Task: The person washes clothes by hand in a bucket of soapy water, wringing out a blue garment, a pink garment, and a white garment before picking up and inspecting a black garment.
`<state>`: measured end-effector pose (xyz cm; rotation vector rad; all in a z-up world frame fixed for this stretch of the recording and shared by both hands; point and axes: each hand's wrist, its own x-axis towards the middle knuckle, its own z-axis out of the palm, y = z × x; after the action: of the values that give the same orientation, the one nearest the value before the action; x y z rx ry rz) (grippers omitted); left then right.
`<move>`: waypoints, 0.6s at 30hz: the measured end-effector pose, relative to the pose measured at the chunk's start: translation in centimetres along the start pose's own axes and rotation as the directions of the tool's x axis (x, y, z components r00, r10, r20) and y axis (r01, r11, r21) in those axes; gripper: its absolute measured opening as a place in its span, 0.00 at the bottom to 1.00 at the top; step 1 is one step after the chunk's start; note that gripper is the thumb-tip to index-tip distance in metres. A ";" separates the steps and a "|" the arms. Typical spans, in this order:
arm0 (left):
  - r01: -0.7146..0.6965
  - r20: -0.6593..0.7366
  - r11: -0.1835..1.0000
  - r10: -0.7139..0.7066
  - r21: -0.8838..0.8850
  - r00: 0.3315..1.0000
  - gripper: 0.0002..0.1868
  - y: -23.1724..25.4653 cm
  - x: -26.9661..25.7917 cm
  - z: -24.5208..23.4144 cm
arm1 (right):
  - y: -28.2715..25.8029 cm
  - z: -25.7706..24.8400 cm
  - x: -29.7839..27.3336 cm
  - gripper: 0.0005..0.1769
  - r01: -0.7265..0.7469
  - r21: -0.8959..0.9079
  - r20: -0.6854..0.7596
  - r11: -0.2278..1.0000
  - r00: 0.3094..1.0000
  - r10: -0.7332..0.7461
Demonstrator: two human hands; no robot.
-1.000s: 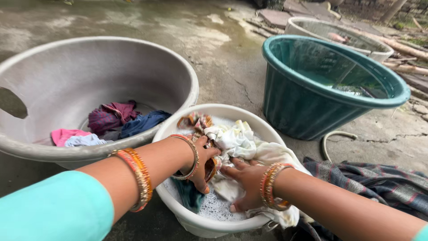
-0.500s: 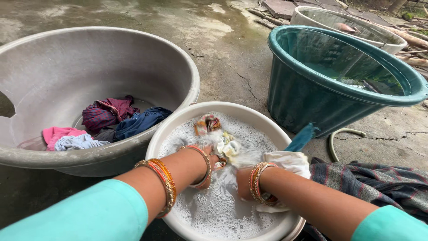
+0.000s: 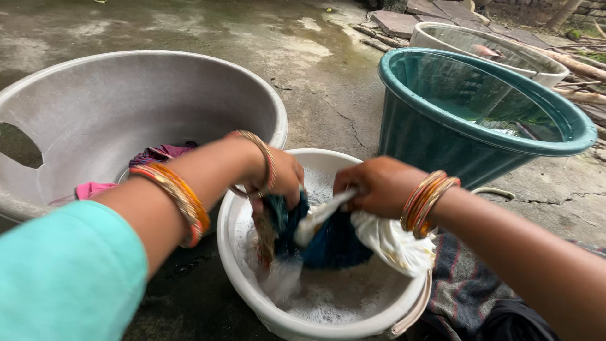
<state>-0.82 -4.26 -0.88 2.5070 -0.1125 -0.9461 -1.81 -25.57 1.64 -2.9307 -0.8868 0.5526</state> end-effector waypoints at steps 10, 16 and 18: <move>0.013 -0.257 0.999 -0.004 0.031 0.966 0.37 -0.1 -1.2 0.0 | 2.0 2.2 1.0 0.14 -0.110 0.015 -0.408 0.994 0.907 0.106; -0.157 0.033 0.927 0.155 0.341 0.987 0.49 -0.4 0.9 3.0 | -0.1 6.4 1.7 0.42 -0.143 -0.007 0.179 0.990 0.974 0.141; -0.068 0.031 0.818 0.062 0.571 0.998 0.56 -0.6 1.7 5.0 | -0.2 8.2 2.5 0.51 -0.122 -0.073 0.262 0.990 0.955 0.137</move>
<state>-2.85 -6.09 -5.47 3.0151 -0.5627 -1.0101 -2.74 -24.66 -6.85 -3.0286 -0.7416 0.9647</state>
